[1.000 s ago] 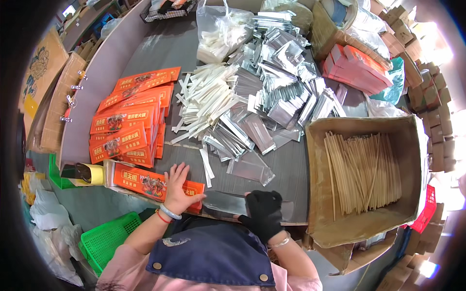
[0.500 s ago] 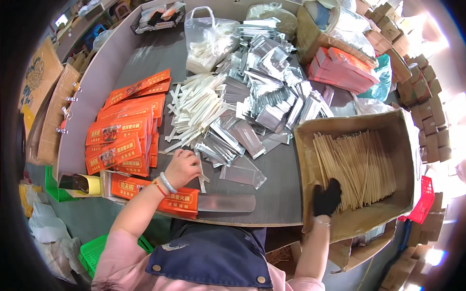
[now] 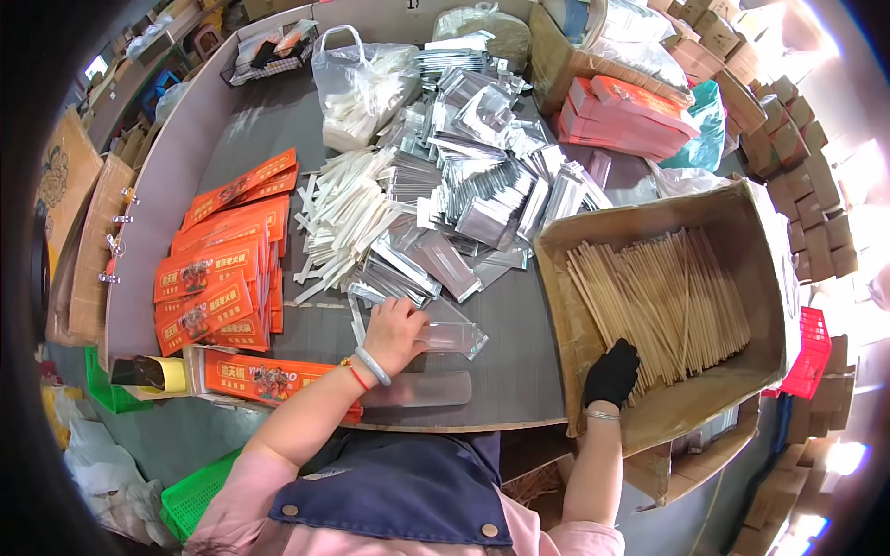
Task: The recorder is manual packaging wooden sticks into small plastic bags.
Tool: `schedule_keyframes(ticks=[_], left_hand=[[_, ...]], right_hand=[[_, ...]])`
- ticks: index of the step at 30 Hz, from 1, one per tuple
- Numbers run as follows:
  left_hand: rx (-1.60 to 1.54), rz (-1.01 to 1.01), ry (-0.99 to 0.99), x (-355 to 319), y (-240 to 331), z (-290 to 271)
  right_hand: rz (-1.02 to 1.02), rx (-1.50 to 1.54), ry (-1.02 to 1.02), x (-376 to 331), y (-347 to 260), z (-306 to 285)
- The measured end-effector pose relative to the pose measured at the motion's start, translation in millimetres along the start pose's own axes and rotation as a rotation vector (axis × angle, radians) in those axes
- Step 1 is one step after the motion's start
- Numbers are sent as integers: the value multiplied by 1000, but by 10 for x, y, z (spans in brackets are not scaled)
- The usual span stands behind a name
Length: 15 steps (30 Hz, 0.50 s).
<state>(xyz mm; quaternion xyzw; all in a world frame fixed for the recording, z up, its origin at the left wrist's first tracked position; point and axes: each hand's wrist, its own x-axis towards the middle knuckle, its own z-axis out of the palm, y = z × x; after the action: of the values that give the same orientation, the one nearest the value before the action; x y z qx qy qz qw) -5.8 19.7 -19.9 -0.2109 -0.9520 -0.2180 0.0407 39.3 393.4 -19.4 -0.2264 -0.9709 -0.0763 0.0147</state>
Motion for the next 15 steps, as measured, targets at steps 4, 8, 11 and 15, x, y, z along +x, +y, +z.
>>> schedule_keyframes(ticks=[4, 8, 11, 15], left_hand=[[-182, -39, -162, 4, 60, -216], [-309, -166, -554, -353, 37, -547], [-145, -81, -236, -753, 41, -499], [-98, -136, -128, -1057, -108, -798]], right_hand=[[-4, 355, 214, -22, 33, -18], [-407, 481, 83, -277, -244, -461], [-655, 812, -44, -512, -633, -534], [-834, 680, -314, -734, -702, -530]])
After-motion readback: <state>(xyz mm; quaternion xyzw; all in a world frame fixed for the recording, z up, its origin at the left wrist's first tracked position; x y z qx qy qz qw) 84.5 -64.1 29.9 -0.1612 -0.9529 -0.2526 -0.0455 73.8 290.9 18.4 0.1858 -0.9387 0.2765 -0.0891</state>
